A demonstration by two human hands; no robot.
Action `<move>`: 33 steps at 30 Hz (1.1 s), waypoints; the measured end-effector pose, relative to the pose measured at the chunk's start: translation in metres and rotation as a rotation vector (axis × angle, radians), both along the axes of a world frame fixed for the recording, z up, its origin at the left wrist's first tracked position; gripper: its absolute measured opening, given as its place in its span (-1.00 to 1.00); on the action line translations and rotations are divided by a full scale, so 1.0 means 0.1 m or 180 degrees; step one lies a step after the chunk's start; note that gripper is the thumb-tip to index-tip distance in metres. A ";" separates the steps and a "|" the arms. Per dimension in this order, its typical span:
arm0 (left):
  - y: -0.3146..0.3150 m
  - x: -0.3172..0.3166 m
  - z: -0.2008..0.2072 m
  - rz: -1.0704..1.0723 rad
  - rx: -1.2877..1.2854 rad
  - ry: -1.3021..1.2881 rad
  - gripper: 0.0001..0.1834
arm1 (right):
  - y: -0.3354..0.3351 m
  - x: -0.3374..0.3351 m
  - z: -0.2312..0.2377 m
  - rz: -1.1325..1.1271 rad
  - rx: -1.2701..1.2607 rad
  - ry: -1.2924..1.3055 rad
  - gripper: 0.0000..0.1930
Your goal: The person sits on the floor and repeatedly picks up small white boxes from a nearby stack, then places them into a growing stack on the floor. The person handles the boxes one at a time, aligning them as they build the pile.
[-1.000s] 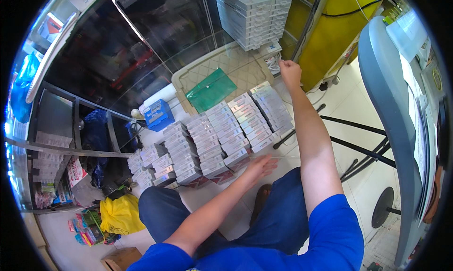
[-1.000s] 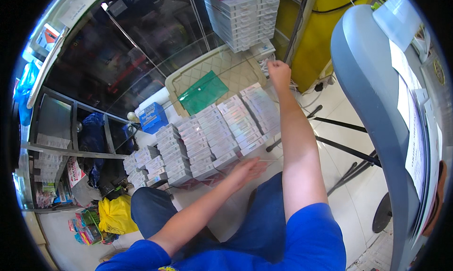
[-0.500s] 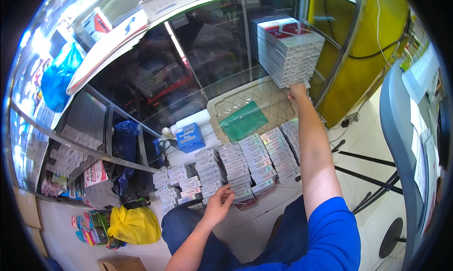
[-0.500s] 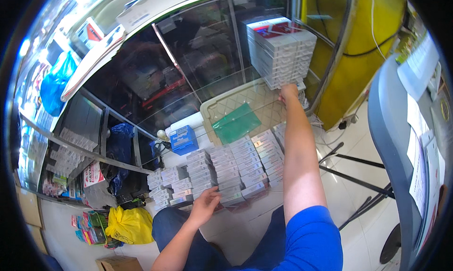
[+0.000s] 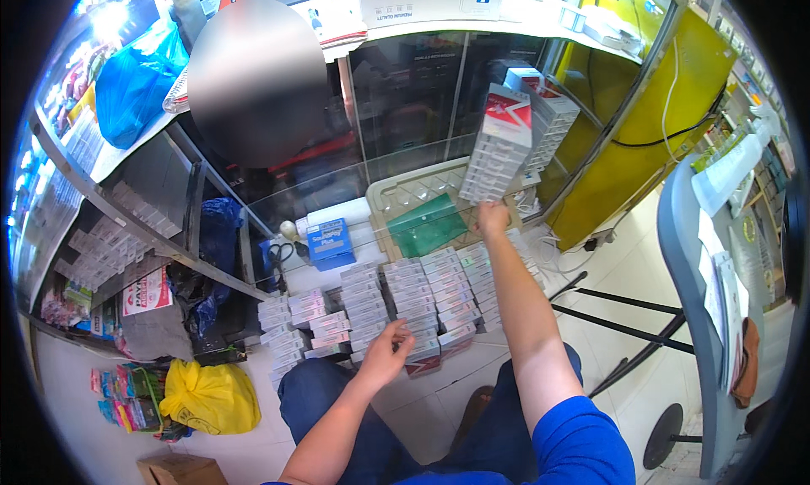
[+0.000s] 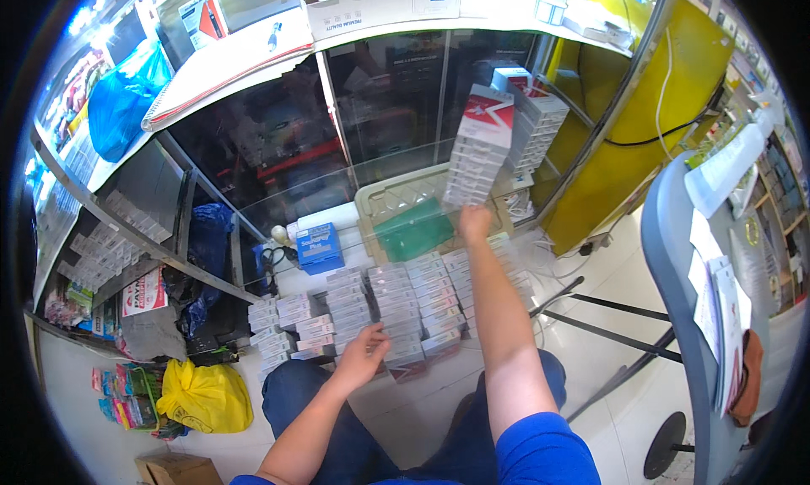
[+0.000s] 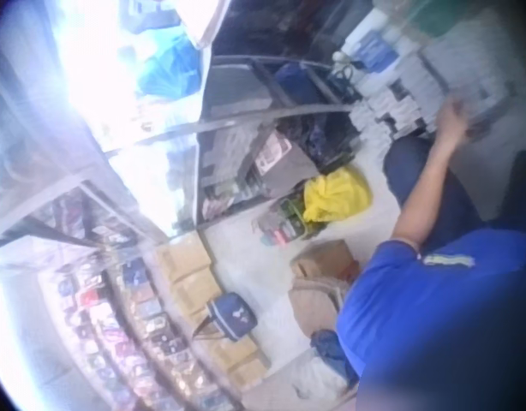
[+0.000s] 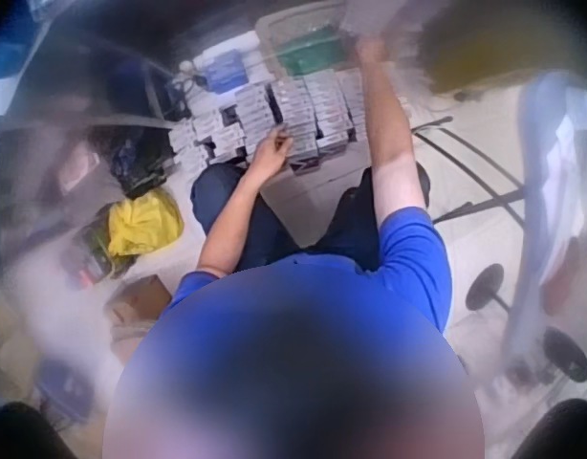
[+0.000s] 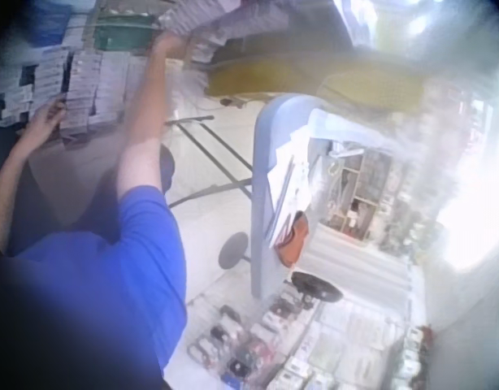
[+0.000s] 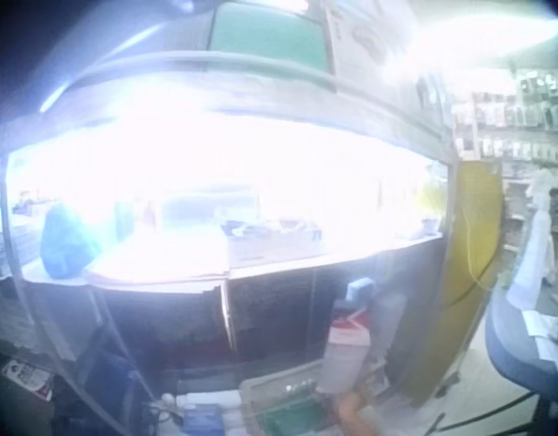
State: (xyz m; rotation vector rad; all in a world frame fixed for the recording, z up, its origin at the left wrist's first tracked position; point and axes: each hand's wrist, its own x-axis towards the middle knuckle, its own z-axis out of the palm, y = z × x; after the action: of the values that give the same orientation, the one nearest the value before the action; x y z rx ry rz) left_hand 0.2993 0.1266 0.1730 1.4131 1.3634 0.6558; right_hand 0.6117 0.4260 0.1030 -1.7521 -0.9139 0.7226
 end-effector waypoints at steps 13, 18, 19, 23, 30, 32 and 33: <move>0.15 -0.03 -0.28 0.0156 -0.0025 -0.0093 -0.43 | -0.62 0.35 2.06 -0.0386 0.1954 -0.1825 -0.77; 0.81 0.38 -0.57 0.0292 -0.0415 -0.0453 -0.43 | -0.60 0.27 2.35 0.0844 0.2390 -0.2634 -0.61; 1.00 0.51 -0.56 0.0230 -0.0528 -0.0702 -0.43 | -0.58 0.27 2.30 0.0989 0.2099 -0.2673 -0.59; 1.71 1.15 -0.43 0.0324 -0.1207 -0.1375 -0.41 | -0.52 0.34 2.11 0.1343 0.1542 -0.2753 -0.54; 2.41 1.98 -0.39 0.1011 -0.1303 -0.2344 -0.48 | -0.55 0.42 2.07 0.1430 0.1412 -0.2619 -0.51; 2.55 2.10 -0.41 0.1048 -0.1383 -0.2398 -0.54 | -0.62 0.46 2.08 0.1515 0.1330 -0.2629 -0.47; 2.61 2.14 -0.43 0.1081 -0.1425 -0.2423 -0.57 | -0.65 0.47 2.08 0.1529 0.1297 -0.2635 -0.46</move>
State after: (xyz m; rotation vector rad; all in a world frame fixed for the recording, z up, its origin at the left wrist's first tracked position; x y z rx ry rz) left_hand 0.5134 0.3876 0.1304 0.4819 1.0332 0.9176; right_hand 0.6590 0.3614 0.3111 -1.4545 -1.9329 0.0340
